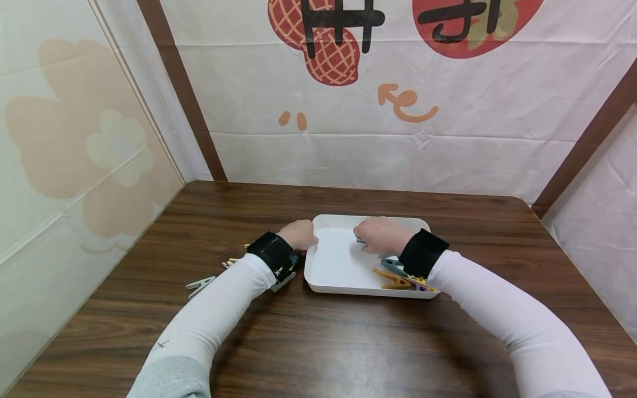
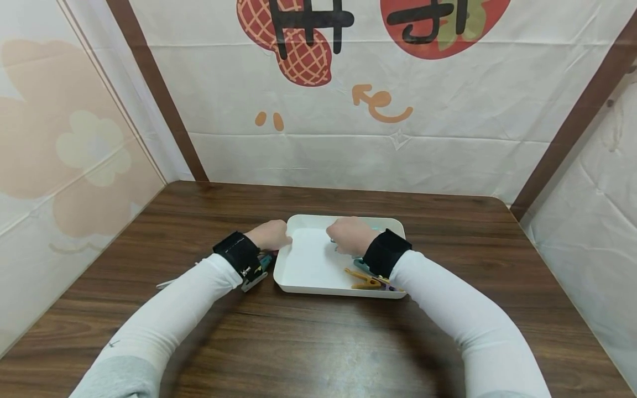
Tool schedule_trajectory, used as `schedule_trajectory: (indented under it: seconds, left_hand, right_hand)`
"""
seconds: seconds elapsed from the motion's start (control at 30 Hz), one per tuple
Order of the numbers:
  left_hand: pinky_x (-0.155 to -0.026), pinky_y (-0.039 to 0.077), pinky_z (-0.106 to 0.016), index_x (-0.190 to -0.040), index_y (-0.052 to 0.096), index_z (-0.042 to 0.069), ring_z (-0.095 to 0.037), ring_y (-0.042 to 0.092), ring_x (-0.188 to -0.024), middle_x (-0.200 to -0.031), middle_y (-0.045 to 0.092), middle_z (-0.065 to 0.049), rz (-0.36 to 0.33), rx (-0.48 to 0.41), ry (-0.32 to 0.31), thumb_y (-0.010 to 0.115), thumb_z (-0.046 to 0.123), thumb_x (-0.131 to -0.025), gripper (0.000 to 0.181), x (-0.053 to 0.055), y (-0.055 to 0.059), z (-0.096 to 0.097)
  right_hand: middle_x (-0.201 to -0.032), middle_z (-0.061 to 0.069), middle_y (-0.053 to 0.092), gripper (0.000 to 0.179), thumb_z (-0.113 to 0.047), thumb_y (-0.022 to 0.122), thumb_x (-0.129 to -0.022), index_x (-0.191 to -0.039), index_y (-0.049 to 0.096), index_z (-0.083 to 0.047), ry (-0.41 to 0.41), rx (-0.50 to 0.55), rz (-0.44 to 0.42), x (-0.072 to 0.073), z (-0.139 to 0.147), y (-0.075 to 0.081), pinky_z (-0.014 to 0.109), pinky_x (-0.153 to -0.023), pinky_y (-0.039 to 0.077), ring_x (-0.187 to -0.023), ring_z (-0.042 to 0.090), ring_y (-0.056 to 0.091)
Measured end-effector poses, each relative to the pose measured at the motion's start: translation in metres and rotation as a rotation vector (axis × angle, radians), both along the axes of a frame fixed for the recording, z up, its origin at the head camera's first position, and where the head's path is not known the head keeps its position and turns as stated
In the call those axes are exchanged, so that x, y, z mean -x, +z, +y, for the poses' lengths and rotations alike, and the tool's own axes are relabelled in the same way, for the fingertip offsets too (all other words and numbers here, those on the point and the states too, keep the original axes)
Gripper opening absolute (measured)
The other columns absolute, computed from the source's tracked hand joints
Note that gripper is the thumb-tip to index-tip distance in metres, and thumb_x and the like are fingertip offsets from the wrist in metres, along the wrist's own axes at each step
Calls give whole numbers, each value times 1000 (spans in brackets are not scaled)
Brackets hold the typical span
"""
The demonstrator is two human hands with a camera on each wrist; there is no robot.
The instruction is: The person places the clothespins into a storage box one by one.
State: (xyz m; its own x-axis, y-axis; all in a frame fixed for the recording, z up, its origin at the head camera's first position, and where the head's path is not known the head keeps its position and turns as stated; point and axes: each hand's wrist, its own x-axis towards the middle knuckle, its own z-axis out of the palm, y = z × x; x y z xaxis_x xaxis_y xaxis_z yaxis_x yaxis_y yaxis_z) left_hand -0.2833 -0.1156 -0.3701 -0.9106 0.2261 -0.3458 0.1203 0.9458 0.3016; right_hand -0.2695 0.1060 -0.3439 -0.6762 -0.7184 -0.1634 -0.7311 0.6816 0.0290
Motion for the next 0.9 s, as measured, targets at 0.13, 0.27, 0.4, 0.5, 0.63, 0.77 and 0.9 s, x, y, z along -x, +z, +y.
schedule_trajectory:
  seconds: [0.13, 0.27, 0.4, 0.5, 0.63, 0.77, 0.9]
  left_hand:
    - [-49, 38, -25, -94, 64, -2, -14, 51, -49, -59, 60, -6, -2, 1, 0, 50, 12, -97, 20, -1, 0, 0]
    - [-49, 38, -26, -97, 64, -2, -15, 51, -49, -60, 61, -7, -4, -1, 3, 50, 12, -97, 20, -1, 0, 0]
    - [-50, 39, -26, -101, 64, -3, -15, 52, -50, -61, 61, -7, -5, -1, 4, 50, 12, -97, 21, 0, 1, 1]
    - [-51, 40, -26, -103, 63, -4, -15, 53, -51, -62, 62, -7, -4, 2, 4, 50, 13, -97, 22, 0, 1, 1]
    - [-51, 39, -26, -100, 64, -2, -15, 53, -51, -62, 62, -7, 0, 6, 0, 50, 14, -97, 21, 1, 0, 1]
    - [-49, 38, -26, -94, 64, -1, -14, 51, -49, -60, 61, -6, 1, 10, 5, 50, 13, -97, 20, 2, -1, 0]
    - [-49, 39, -26, -93, 64, -1, -15, 52, -49, -60, 61, -7, -19, 23, 12, 50, 14, -97, 21, 5, -3, 0]
  right_hand:
    - [-82, -1, 61, 13, -16, 74, -87, -92, 66, -8, 8, -5, 33, 2, 1, -5, 31, -69, 47, -72, 15, 53]
    - [-83, 0, 63, 15, -19, 76, -85, -91, 67, -9, 11, -11, 59, 3, 3, -10, 32, -71, 48, -75, 15, 56]
    - [-82, -1, 62, 15, -20, 75, -86, -91, 66, -8, -3, -16, 51, 5, 5, -12, 32, -71, 47, -74, 15, 55]
    - [-79, -1, 57, 14, -19, 73, -87, -90, 64, -8, -25, -7, 29, 5, 9, -11, 31, -66, 44, -71, 15, 50]
    - [-81, 0, 56, 13, -17, 71, -89, -95, 64, -8, -48, 19, 15, 3, 18, -4, 30, -63, 42, -71, 16, 48]
    - [-95, 4, 64, 22, -18, 72, -89, -106, 65, -6, -64, 66, 11, -3, 32, 6, 32, -67, 47, -79, 17, 56]
    - [-103, 7, 66, 28, -20, 75, -87, -110, 66, -7, -100, 133, 17, -12, 50, 14, 35, -72, 50, -85, 18, 60]
